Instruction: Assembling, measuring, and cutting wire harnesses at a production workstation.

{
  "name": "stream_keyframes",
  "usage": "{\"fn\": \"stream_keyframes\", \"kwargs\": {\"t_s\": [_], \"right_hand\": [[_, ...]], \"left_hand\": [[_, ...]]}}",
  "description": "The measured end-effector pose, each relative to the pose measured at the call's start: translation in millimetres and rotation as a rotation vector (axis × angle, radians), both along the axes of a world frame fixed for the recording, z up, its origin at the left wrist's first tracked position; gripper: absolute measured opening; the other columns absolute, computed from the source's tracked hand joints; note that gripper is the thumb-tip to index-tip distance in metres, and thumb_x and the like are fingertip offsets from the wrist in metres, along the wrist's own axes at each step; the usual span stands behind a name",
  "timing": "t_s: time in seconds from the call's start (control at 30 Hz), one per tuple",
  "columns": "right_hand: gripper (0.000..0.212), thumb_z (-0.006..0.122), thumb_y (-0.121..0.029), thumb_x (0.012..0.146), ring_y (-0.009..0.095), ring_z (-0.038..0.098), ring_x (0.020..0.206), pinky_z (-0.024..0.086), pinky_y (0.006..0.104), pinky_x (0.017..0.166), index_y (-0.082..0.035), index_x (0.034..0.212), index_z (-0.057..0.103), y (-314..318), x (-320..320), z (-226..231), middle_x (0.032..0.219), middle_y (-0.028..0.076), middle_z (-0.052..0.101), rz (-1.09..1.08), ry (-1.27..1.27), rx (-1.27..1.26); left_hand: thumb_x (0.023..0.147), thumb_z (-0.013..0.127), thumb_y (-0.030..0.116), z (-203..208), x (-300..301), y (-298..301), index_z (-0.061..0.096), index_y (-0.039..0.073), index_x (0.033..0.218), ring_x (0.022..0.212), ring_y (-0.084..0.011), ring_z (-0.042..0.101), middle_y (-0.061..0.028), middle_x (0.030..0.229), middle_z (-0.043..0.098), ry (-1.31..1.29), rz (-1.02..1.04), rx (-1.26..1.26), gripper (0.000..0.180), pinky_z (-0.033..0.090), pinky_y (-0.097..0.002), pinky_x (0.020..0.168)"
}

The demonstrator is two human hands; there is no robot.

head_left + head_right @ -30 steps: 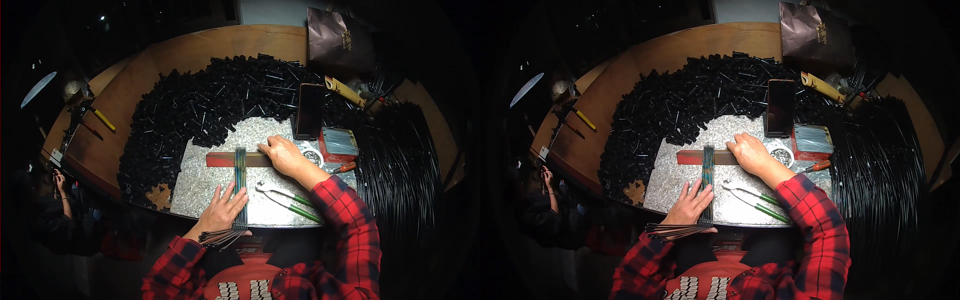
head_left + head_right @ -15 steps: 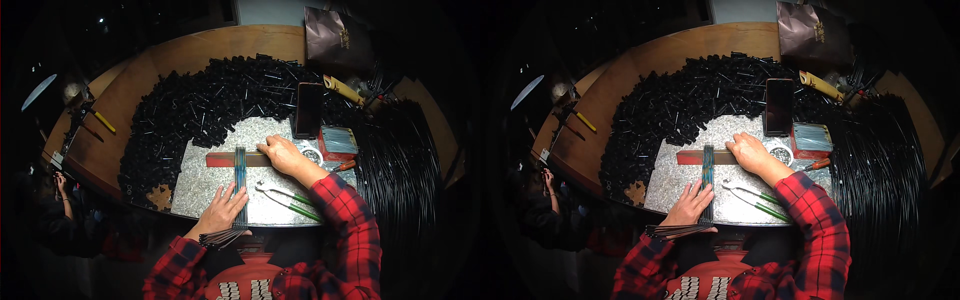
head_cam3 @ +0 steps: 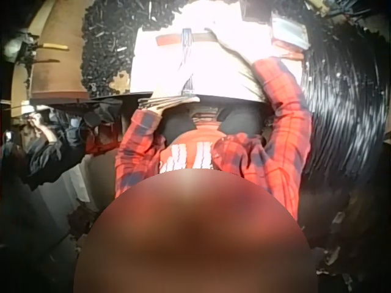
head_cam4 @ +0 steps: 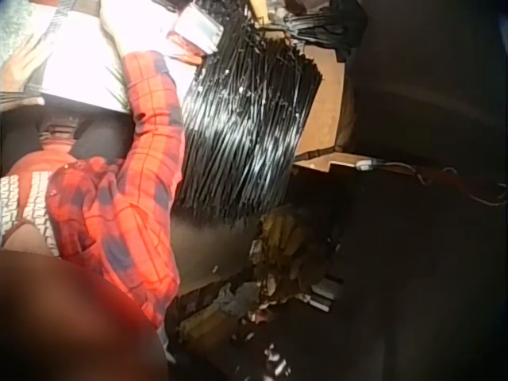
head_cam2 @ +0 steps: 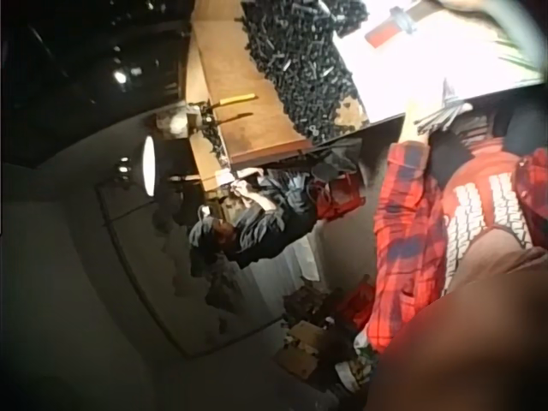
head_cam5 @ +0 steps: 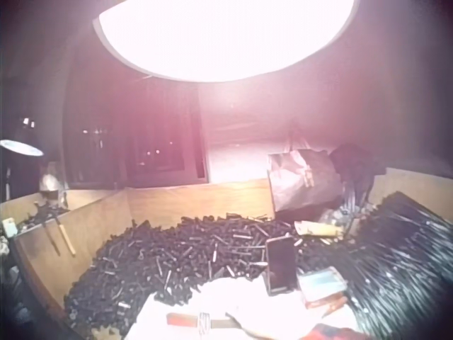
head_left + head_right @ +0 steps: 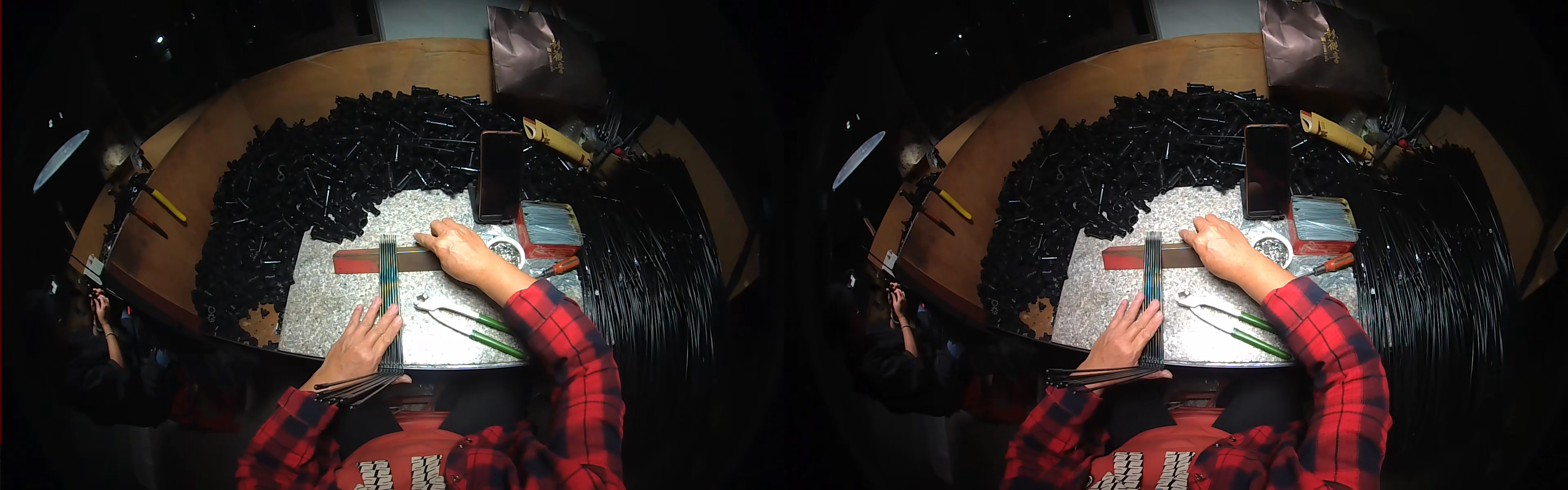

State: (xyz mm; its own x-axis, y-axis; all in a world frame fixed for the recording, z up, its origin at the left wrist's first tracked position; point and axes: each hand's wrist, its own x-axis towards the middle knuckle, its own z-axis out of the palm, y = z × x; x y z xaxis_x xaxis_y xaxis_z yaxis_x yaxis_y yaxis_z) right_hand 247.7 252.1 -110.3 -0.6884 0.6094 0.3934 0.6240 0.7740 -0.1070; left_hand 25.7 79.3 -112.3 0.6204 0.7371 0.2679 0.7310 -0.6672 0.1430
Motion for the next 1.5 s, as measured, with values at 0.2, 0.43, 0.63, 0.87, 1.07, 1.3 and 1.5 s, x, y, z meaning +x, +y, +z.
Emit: {"fn": "stream_keyframes", "kwargs": {"t_s": [0.2, 0.43, 0.63, 0.87, 1.07, 1.3, 1.5], "right_hand": [[0.038, 0.051, -0.006, 0.08, 0.03, 0.057, 0.091, 0.048, 0.0388, 0.081, -0.007, 0.117, 0.062, 0, 0, -1, 0.093, 0.014, 0.057, -0.002, 0.015, -0.009], [0.038, 0.051, -0.005, 0.081, 0.03, 0.057, 0.092, 0.048, 0.0387, 0.081, -0.007, 0.117, 0.062, 1, 0, -1, 0.093, 0.014, 0.057, 0.013, 0.021, -0.008], [0.032, 0.05, -0.009, 0.082, 0.029, 0.057, 0.092, 0.049, 0.0379, 0.081, -0.005, 0.11, 0.064, -1, -1, 0, 0.092, 0.014, 0.058, 0.008, 0.037, 0.009], [0.022, 0.049, -0.004, 0.082, 0.032, 0.058, 0.093, 0.049, 0.0395, 0.08, -0.001, 0.099, 0.062, 9, -4, 2, 0.092, 0.017, 0.058, 0.032, 0.134, -0.1], [0.01, 0.05, 0.001, 0.078, 0.037, 0.06, 0.085, 0.049, 0.0423, 0.076, 0.002, 0.083, 0.058, 16, 5, 2, 0.084, 0.019, 0.058, 0.074, 0.18, -0.172], [0.003, 0.057, -0.001, 0.08, 0.033, 0.058, 0.086, 0.049, 0.0404, 0.074, 0.0, 0.081, 0.06, 19, 1, 1, 0.084, 0.014, 0.058, 0.072, 0.175, -0.093], [0.009, 0.058, -0.002, 0.079, 0.033, 0.06, 0.084, 0.049, 0.04, 0.073, -0.001, 0.085, 0.065, 21, -2, 0, 0.085, 0.014, 0.059, 0.078, 0.075, -0.143]], "left_hand": [[0.077, 0.06, 0.063, -1, 0, 0, 0.047, -0.008, 0.129, 0.132, -0.0444, 0.033, -0.0249, 0.136, 0.045, 0.011, -0.001, -0.003, 0.089, 0.028, -0.058, 0.106], [0.077, 0.059, 0.063, -2, -1, 0, 0.047, -0.008, 0.129, 0.132, -0.0439, 0.034, -0.0248, 0.136, 0.044, 0.011, 0.002, -0.001, 0.089, 0.029, -0.0577, 0.105], [0.076, 0.059, 0.064, 0, 0, 0, 0.047, -0.007, 0.129, 0.132, -0.0438, 0.034, -0.0233, 0.137, 0.044, 0.016, 0.006, 0.01, 0.089, 0.029, -0.0578, 0.105], [0.075, 0.064, 0.061, -1, -2, -1, 0.048, -0.006, 0.129, 0.132, -0.0443, 0.033, -0.0224, 0.138, 0.043, -0.02, 0.006, -0.004, 0.087, 0.03, -0.0583, 0.105], [0.074, 0.063, 0.062, -1, -3, 0, 0.048, -0.005, 0.13, 0.133, -0.0435, 0.032, -0.0206, 0.14, 0.042, -0.015, -0.003, -0.011, 0.088, 0.029, -0.058, 0.105], [0.073, 0.062, 0.063, -3, -4, 1, 0.046, -0.001, 0.132, 0.133, -0.0426, 0.032, -0.0186, 0.141, 0.041, -0.015, 0.001, -0.001, 0.089, 0.03, -0.0556, 0.106], [0.076, 0.06, 0.057, -3, -4, 1, 0.045, 0.0, 0.134, 0.134, -0.0407, 0.032, -0.0168, 0.143, 0.04, 0.033, 0.016, -0.014, 0.083, 0.029, -0.0539, 0.107]]}}
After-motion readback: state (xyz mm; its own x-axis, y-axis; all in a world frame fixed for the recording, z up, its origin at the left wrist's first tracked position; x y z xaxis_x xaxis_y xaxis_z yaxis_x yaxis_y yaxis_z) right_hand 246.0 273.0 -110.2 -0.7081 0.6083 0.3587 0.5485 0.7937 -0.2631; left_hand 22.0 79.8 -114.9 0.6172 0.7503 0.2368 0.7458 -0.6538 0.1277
